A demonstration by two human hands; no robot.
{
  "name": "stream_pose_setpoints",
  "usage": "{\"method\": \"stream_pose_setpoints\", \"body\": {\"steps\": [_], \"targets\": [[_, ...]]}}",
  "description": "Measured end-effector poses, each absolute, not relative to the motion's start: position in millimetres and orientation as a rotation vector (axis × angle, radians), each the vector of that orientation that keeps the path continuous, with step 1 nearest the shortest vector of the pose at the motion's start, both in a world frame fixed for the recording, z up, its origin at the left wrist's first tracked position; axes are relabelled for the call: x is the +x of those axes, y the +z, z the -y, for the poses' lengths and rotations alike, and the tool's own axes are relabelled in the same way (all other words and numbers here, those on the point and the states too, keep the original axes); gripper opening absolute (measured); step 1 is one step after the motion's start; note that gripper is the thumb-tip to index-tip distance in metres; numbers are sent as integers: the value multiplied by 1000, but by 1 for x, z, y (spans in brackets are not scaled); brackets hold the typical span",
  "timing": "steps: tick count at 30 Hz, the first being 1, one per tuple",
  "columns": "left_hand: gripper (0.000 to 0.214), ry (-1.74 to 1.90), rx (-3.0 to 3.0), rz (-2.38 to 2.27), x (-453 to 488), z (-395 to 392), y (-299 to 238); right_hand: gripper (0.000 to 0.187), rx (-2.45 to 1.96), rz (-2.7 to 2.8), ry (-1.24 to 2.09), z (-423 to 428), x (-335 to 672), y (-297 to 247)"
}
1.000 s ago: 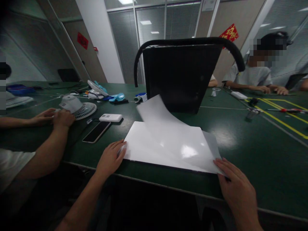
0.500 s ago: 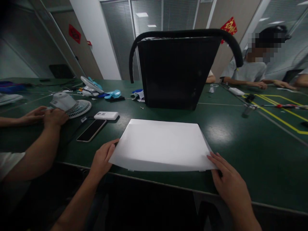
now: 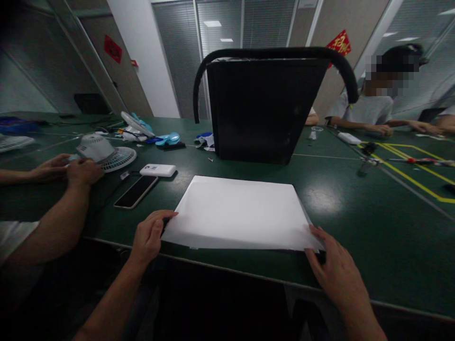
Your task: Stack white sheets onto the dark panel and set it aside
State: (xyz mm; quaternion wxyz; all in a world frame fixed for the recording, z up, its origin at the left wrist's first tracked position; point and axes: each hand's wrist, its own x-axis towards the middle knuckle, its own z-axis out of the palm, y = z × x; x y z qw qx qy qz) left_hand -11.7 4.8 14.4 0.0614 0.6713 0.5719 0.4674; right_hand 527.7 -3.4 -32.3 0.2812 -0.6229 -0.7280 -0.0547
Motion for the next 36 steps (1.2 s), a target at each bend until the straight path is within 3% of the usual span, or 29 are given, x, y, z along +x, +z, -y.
{"method": "stream_pose_setpoints", "body": {"steps": [11,22,36], "targets": [[43,1440,2054,-1657,-15,2,16,55,-1661,1878,-140,8,523,-28],[44,1302,2045,-1877,-12,-10,13,61,-1586,1957,-182,5,521,-27],[41,1179,2061,-2015,-8,-14,11,53,-1470,2071,-210,2,526,-30]]}}
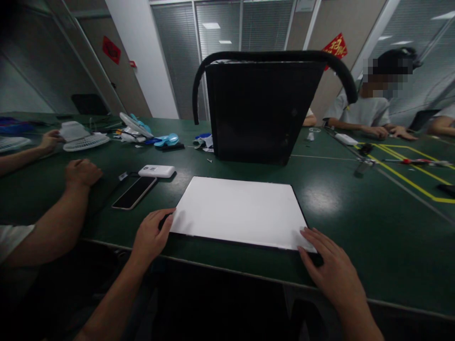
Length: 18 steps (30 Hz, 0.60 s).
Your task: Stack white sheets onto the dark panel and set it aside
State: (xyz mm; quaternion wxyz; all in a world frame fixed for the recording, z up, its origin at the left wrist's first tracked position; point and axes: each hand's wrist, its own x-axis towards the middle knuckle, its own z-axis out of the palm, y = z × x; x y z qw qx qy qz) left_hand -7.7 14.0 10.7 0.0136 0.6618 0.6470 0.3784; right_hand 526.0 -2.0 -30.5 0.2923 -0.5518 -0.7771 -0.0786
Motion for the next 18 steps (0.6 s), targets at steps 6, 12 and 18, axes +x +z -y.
{"method": "stream_pose_setpoints", "body": {"steps": [6,12,18], "targets": [[40,1164,2065,-2026,-7,-14,11,52,-1455,2096,-203,3,528,-31],[39,1158,2079,-2016,-8,-14,10,48,-1440,2101,-223,3,527,-30],[38,1150,2080,-2017,-7,-14,11,45,-1438,2061,-261,6,523,-27]]}}
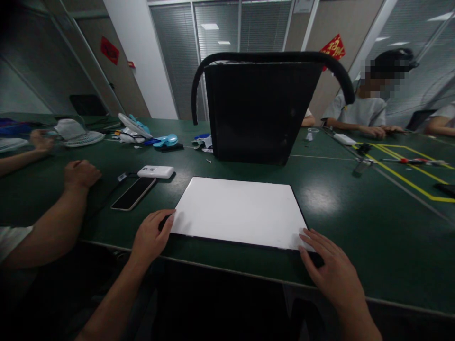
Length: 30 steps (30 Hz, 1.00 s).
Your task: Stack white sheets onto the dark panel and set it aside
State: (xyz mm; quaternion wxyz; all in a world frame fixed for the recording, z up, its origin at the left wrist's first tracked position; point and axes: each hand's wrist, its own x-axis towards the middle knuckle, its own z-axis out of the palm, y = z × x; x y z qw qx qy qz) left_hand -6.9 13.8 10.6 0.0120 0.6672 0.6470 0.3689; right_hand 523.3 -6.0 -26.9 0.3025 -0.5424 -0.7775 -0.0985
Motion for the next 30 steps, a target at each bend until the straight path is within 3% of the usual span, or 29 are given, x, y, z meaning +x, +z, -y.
{"method": "stream_pose_setpoints", "body": {"steps": [30], "targets": [[37,1104,2094,-2028,-7,-13,12,45,-1491,2047,-255,6,524,-30]]}}
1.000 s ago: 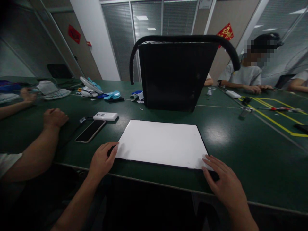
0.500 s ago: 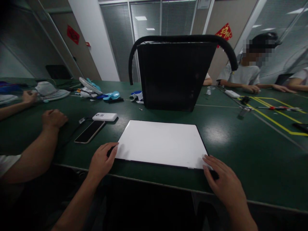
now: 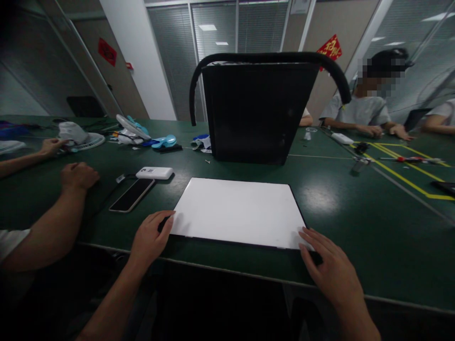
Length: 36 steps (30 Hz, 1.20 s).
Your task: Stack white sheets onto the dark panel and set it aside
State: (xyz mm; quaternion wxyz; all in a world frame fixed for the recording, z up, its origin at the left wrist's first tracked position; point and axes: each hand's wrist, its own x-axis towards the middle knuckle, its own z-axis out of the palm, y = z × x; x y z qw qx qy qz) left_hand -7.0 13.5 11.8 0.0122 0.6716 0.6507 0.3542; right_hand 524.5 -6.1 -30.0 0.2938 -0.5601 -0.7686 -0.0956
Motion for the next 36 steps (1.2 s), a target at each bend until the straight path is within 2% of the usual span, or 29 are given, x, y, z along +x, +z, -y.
{"method": "stream_pose_setpoints", "body": {"steps": [13,17,23,36], "targets": [[42,1072,2129,-2073,-8,-16,8,54,-1620,1812,-291,8,515,-25],[46,979,2191,-2040,-8,-17,5,54,-1638,1814,-266,8,516,-27],[62,640,2330,-2016,-9,-17,-1,52,-1623,1842,-238,5,520,-31],[71,484,2447,-1998,-12,-19,-7,52,-1643,1844,-229,6,519,-29]]}}
